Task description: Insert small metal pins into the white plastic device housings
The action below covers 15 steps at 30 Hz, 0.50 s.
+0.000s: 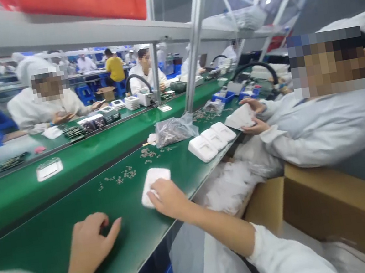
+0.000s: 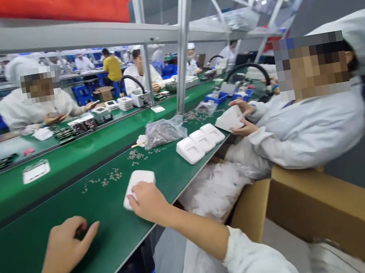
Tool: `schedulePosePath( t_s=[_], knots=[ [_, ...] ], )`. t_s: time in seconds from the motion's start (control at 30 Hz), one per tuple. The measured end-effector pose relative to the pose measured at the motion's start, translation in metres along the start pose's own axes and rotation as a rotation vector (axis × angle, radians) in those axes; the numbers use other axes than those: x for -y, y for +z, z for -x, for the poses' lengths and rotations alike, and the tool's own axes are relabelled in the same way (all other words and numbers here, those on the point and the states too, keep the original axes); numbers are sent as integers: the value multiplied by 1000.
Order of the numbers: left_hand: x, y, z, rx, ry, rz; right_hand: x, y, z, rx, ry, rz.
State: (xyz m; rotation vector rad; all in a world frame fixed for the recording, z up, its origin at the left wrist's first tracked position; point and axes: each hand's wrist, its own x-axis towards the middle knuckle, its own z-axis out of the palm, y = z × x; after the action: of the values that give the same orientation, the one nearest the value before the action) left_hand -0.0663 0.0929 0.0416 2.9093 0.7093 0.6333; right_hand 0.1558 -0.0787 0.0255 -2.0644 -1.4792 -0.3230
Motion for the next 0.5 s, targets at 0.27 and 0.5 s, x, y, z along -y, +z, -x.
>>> schedulePosePath(
  t_s=[0.27,0.5],
  knots=[
    [-21,39,-55,273,132,186,-101,2,-84,-91,399,54],
    [-34,32,-56,312,18,155,-135,16,-93,-14,589,137]
  ],
)
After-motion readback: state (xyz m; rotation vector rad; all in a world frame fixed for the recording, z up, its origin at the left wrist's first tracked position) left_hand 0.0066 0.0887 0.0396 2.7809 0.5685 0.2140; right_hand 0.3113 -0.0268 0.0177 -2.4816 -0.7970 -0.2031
